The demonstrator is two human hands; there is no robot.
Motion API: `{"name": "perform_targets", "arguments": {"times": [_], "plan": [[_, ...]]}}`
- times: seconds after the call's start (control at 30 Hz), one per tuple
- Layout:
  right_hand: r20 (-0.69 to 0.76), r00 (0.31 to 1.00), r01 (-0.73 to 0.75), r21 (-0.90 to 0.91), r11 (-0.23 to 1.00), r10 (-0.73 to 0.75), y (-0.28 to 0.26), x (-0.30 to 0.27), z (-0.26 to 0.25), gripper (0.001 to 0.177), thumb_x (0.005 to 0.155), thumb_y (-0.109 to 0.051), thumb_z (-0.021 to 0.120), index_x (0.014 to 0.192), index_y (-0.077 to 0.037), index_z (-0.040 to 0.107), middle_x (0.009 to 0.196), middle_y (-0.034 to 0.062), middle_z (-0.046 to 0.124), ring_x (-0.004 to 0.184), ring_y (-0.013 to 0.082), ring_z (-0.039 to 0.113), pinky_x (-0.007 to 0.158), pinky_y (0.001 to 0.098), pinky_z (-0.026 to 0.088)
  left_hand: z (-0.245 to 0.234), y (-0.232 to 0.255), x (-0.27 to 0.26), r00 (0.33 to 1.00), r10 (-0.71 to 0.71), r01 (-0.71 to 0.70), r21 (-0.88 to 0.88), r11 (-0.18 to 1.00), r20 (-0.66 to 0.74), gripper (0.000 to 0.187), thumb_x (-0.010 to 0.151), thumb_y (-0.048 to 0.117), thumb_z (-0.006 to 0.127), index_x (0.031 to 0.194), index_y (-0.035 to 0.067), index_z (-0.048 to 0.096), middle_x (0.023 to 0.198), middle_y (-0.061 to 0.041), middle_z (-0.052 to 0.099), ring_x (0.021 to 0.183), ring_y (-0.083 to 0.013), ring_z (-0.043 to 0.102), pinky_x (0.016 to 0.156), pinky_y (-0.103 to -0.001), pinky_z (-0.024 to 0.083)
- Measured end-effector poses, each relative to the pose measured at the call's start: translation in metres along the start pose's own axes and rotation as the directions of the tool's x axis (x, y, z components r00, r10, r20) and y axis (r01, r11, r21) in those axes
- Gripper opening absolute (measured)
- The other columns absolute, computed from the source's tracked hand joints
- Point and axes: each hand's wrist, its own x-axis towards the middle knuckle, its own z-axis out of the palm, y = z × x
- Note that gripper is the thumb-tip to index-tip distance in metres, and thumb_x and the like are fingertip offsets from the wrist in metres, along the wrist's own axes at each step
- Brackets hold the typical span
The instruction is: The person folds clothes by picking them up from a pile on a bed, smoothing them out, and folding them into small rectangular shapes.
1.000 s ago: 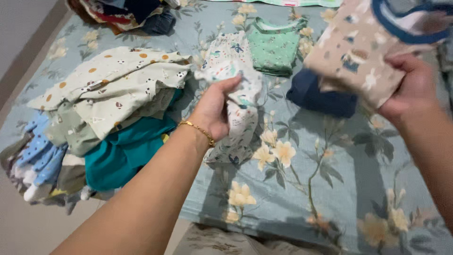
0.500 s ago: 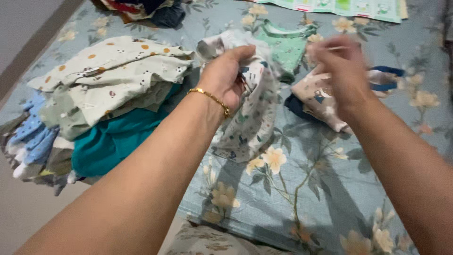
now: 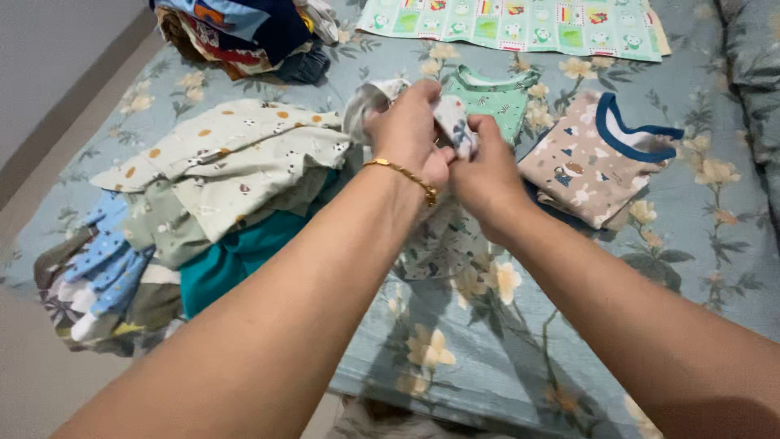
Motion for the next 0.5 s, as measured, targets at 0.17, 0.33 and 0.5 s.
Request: {"name": "perform_targets", "arguments": {"times": [0.17, 0.33, 0.5], "plan": [[-0.138, 0.964, 0.125, -0.514, 0.849, -0.226, -0.014, 0.01, -0.03, 0.033, 0.08, 0.004, 0.065, 0.11, -0.008, 0.067, 0.095, 0.0122, 0.073, 0.085, 0.0242, 0.069, 0.074, 0.04, 0.054, -0.042, 0.052, -0.025, 0.346, 0.866, -0.928, 0.268, 0.259, 0.362, 0.072, 0.082, 0.014, 0.065, 0.149, 0.007, 0.039, 0.134, -0.003, 0.063, 0.079, -0.012, 0.069, 0.072, -0.033, 0.058], [-0.097, 0.891, 0.201, -0.792, 0.577, -0.443, -0.026, 0.021, -0.073, 0.023, 0.082, 0.0, 0.075, 0.102, -0.009, 0.077, 0.1, 0.0125, 0.078, 0.087, 0.0242, 0.074, 0.08, 0.0386, 0.057, -0.079, 0.103, -0.01, 0.522, 0.506, -0.85, 0.468, 0.242, 0.687, 0.041, 0.093, 0.025, 0.073, 0.134, 0.015, 0.072, 0.113, -0.011, 0.079, 0.088, -0.0145, 0.073, 0.081, -0.034, 0.056], [-0.249, 0.958, -0.069, -0.685, 0.725, -0.145, -0.057, 0.014, -0.111, 0.034, 0.082, -0.008, 0.08, 0.115, -0.01, 0.073, 0.1, 0.0151, 0.074, 0.081, 0.0264, 0.073, 0.072, 0.0417, 0.059, -0.091, 0.129, 0.009, 0.12, 0.451, -0.83, 0.339, -0.443, 0.884, 0.062, 0.067, 0.031, 0.095, 0.119, 0.005, 0.072, 0.105, -0.021, 0.072, 0.093, -0.0324, 0.07, 0.082, -0.042, 0.052]]}}
